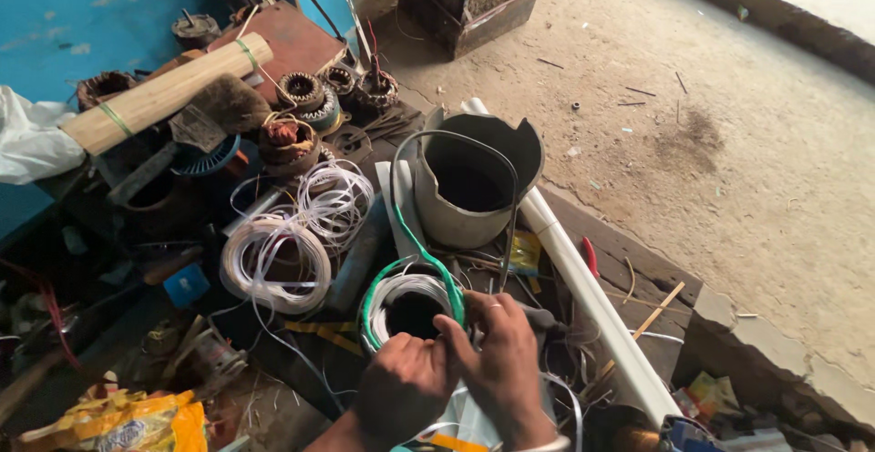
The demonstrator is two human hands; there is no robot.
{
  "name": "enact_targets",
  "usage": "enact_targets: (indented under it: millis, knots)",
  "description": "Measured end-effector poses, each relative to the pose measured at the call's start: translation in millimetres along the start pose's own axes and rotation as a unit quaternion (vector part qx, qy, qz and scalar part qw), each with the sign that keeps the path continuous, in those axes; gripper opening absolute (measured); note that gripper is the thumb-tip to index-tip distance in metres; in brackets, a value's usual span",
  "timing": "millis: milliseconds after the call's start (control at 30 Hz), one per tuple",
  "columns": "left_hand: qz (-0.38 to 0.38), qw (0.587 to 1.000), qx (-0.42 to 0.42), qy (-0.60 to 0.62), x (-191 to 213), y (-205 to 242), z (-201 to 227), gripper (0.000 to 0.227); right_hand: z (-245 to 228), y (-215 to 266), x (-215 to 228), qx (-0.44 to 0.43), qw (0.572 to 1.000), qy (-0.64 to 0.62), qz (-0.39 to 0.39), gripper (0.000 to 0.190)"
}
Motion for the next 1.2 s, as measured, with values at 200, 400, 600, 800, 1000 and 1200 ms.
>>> enact_targets:
  millis: [200,400,600,800,1000,1200]
  knots:
    - [-0.005,1.0,-0.006,0.024,-1.1,6.3,-4.5,0.012,-11.2,-3.1,-10.2,0.038,0.996,-0.077,0.008,0.028]
    - [-0.032,0.998,0.009,0.047,3.2,-3.0,-3.7,0.012,-13.8,-9.7,-6.7,0.146,0.989,-0.004,0.028,0.023]
    - [0.05,0.992,0.098,0.066,49.0,-17.1,-9.3,0.029,-9.0,-6.4,-14.0,0.033,0.997,-0.07,0.011,0.023]
    - [0.077,0.971,0.216,0.061,69.3,-31.6,-55.3,0.036,-7.8,-0.5,-17.2,0.092,0.992,-0.044,0.071,0.021]
    - [0.079,0.974,0.186,0.106,57.9,-27.5,-58.1,0.029,-10.0,-1.3,-19.1,0.116,0.988,-0.04,0.09,0.019]
    - [0.035,0.969,0.181,0.165,63.2,-22.6,-74.3,0.021,-9.1,-2.1,-20.3,0.137,0.986,-0.044,0.09,0.018]
Point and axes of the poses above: each hand's wrist, its own y-axis away from the middle knuckle, its own x-axis out of the back of the hand, z = x × y, the point moved 2 cm from there along -y, towards the middle knuckle, and after that the axes turned 5 degrees about y, right-handed, at the moved point
